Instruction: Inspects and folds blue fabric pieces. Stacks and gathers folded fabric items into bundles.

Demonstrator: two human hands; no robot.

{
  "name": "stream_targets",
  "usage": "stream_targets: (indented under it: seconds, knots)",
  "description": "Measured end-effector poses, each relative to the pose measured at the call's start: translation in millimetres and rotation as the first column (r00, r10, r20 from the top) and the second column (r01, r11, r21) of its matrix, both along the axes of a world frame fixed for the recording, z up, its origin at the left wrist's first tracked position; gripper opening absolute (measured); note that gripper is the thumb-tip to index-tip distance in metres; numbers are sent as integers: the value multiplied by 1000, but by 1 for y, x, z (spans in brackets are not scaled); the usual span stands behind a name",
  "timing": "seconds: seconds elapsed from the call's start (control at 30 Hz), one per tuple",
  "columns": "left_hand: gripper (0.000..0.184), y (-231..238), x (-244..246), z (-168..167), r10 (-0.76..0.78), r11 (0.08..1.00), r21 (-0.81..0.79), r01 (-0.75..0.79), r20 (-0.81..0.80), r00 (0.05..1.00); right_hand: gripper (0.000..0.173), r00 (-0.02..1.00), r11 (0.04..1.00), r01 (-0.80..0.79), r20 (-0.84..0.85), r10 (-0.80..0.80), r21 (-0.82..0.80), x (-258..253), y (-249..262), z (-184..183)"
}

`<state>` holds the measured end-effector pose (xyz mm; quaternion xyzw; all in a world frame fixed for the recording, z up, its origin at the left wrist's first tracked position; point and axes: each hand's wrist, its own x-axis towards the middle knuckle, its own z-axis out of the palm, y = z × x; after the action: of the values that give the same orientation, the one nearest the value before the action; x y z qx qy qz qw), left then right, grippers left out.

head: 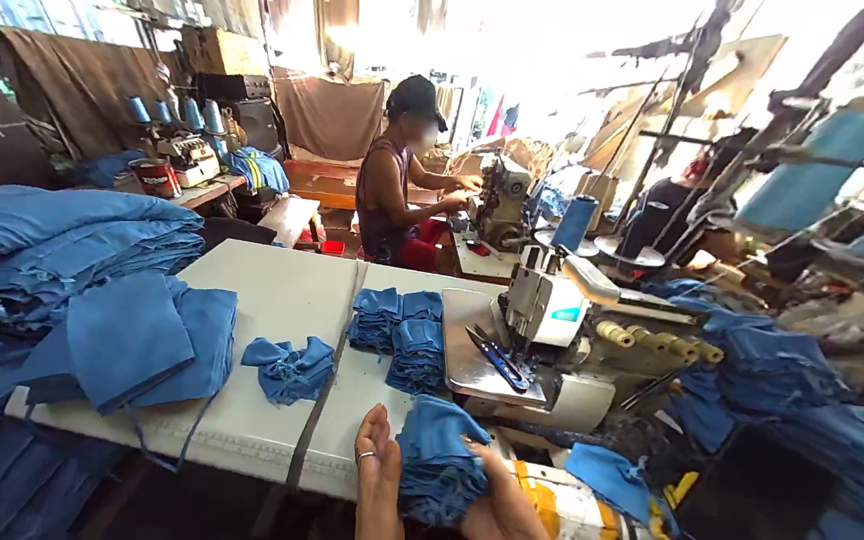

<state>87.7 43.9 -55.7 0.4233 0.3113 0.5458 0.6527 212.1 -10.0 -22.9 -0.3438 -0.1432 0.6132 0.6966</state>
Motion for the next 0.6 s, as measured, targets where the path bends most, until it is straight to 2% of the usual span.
stream_targets:
  seconds: [0.03, 0.1, 0.17, 0.2, 0.23, 0.27, 0.33, 0.37, 0.4, 0.43, 0.47, 0.5, 0.6]
  knots:
    - [83, -5, -2, 3, -30, 998, -58, 34, 69, 997, 37, 998, 1000, 6, -56, -6, 10, 0, -3, 6]
    - [92, -15, -7, 9, -141, 980, -106, 168, 227, 964, 31, 996, 997, 20, -89, -13, 75, 1, -9, 16]
    - [103, -25, -7, 13, -241, 955, -75, 289, 378, 894, 33, 993, 985, 106, 39, -113, 138, -3, -10, 18]
    - [106, -29, -6, 15, -265, 947, -55, 318, 429, 864, 40, 963, 971, 135, 205, -176, 198, -5, -9, 16]
    - [109, -32, -6, 19, -265, 945, -54, 323, 454, 850, 45, 883, 954, 144, 400, -244, 263, -7, -7, 14]
    - [110, -35, -7, 22, -248, 947, -66, 314, 471, 846, 47, 749, 934, 134, 584, -314, 330, -11, -7, 13]
    - [103, -39, -14, 31, -205, 943, -125, 310, 515, 832, 52, 398, 889, 56, 806, -438, 455, -18, -10, 9]
    - [92, -41, -19, 35, -182, 934, -160, 319, 554, 812, 53, 240, 878, 14, 851, -468, 479, -23, -12, 11]
    - [72, -43, -23, 39, -148, 925, -200, 324, 597, 789, 53, 121, 877, -20, 872, -475, 480, -30, -15, 15]
    - [54, -43, -27, 42, -124, 914, -225, 339, 640, 759, 54, 59, 881, -54, 882, -467, 470, -36, -19, 21]
    - [44, -42, -33, 44, -117, 904, -232, 358, 672, 731, 56, 53, 884, -96, 889, -454, 457, -39, -23, 28]
    - [44, -39, -38, 43, -128, 901, -213, 379, 703, 699, 59, 92, 880, -133, 890, -447, 456, -39, -26, 34]
    - [62, -31, -50, 40, -134, 886, -167, 434, 802, 582, 49, 265, 844, -164, 847, -460, 510, -30, -32, 49]
